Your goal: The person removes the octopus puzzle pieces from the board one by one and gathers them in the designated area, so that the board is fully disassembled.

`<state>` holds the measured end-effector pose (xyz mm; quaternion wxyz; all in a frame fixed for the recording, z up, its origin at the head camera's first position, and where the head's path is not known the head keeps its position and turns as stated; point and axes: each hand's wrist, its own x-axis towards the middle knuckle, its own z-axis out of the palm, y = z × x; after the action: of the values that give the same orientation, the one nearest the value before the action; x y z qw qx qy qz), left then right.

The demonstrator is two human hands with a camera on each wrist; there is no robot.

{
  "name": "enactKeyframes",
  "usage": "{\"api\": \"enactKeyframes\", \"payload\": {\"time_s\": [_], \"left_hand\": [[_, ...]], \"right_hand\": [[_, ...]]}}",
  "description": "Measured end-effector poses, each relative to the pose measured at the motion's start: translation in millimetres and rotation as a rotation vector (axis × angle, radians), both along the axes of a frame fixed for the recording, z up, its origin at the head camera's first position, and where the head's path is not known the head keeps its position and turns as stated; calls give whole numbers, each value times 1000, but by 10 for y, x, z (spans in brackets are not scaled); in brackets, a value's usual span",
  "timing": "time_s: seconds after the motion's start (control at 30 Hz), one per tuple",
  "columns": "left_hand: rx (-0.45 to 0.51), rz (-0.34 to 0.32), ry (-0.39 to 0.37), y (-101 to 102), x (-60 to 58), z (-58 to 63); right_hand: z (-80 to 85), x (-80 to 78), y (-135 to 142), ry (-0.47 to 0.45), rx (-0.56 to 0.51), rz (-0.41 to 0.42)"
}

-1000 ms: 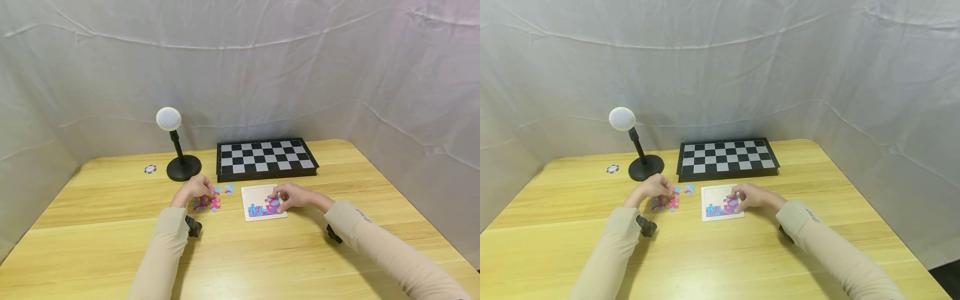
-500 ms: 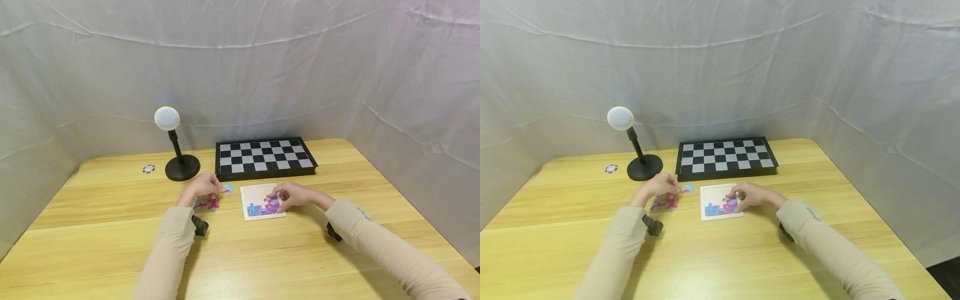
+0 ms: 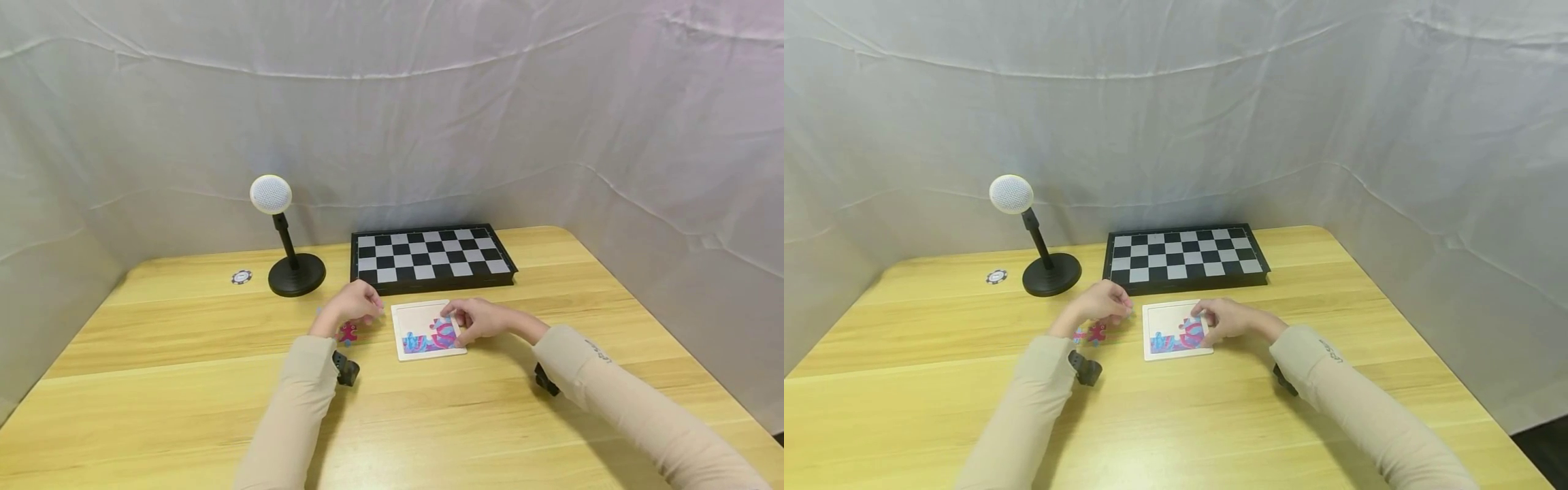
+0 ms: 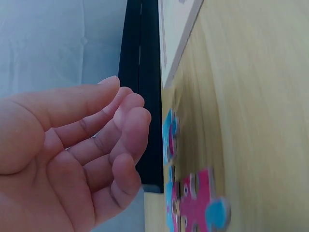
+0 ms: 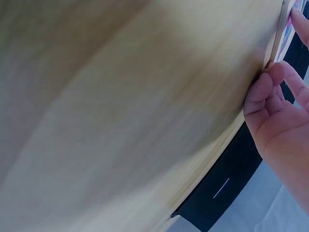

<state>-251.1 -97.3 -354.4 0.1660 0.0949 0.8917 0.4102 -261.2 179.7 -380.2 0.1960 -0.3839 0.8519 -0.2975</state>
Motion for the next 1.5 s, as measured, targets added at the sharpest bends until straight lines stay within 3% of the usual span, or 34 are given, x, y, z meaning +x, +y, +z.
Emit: {"api": "enactKeyframes", "payload": {"time_s": [0.23,0.43,0.63,1.0,1.5], "left_hand": [[-17,-62,16,139,-32,-21],[-24,-78,-15,277,-24,-31],[-20,-122,-4,394,-18,-48],[-23,-183,-51,566,-61,-85],[-46,-203,-90,710,-80,-132]], "right_hand": [[8,41,-31,-21,12,-74],[-21,44,-22,-25,-3,-102],[-55,22,-5,-20,-29,-104],[-44,16,-8,2,-11,-106],[-50,6,-3,5,-16,-113]]}}
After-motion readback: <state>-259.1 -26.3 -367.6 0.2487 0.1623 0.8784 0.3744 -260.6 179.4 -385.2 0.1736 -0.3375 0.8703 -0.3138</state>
